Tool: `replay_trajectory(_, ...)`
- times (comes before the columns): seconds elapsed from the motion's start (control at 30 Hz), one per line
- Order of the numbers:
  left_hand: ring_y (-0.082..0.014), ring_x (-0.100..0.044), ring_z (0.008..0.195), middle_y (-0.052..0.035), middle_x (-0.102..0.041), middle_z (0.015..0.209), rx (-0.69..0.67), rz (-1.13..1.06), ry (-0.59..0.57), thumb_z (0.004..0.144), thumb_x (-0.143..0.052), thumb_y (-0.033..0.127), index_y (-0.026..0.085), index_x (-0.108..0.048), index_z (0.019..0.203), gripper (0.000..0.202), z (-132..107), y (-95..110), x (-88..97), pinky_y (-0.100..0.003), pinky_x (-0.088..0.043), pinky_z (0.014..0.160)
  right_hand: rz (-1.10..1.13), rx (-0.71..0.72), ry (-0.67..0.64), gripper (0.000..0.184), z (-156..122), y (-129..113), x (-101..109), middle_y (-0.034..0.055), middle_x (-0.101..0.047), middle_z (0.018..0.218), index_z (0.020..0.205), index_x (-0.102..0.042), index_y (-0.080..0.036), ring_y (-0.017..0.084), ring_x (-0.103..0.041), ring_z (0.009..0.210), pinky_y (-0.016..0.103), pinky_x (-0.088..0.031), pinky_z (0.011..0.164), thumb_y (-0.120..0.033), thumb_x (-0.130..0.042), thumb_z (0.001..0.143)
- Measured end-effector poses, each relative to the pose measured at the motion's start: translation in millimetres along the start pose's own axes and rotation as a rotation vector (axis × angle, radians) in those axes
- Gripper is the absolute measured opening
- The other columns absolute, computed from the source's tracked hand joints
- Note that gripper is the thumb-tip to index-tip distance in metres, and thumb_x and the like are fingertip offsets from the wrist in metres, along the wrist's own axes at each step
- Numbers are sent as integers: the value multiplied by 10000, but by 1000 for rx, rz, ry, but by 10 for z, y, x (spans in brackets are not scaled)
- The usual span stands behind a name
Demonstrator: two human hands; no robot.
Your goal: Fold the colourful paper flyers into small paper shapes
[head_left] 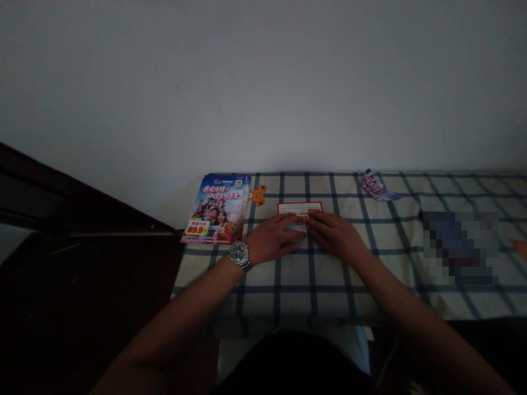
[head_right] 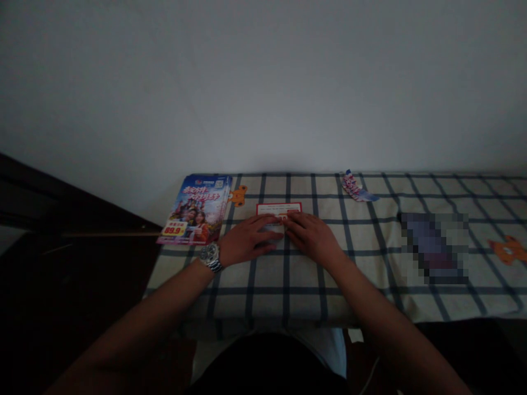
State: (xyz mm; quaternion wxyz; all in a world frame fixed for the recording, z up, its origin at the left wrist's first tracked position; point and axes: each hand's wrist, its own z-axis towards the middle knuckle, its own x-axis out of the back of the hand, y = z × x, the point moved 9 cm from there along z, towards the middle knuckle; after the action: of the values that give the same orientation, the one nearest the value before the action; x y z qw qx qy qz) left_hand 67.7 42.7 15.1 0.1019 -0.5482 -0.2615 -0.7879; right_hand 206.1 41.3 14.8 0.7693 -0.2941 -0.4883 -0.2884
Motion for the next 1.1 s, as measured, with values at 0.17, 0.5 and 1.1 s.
replay_trajectory(0.17,-272,-483,1327,-75,-543,1405,-1,17,7,1013,-550,413,299,-660,1290,319,-1,15,38,-497,-425,1147,-5,6,0,376,-3,6,-13,142,-623,1416,1357,-635,-253,328,-608,1283,523,-552,1014,-250,-610,982)
replay_trajectory(0.5,-261,-467,1334,-78,-580,1381,-27,34,39,972,-598,271,233,-610,1292,322,-2,-59,110,-481,-370,1201,93,26,9,363,-6,1,-29,118,-636,1386,1361,-629,-240,287,-567,1335,491,-511,1113,-256,-566,1004)
replay_trajectory(1.1,-225,-612,1157,-42,-690,1228,9,29,64,1026,-525,295,230,-654,1188,217,10,-130,115,-438,-462,1066,96,108,-38,284,-12,-84,-35,159,-563,1443,1238,-716,-237,323,-523,1371,527,-496,1105,-276,-616,975)
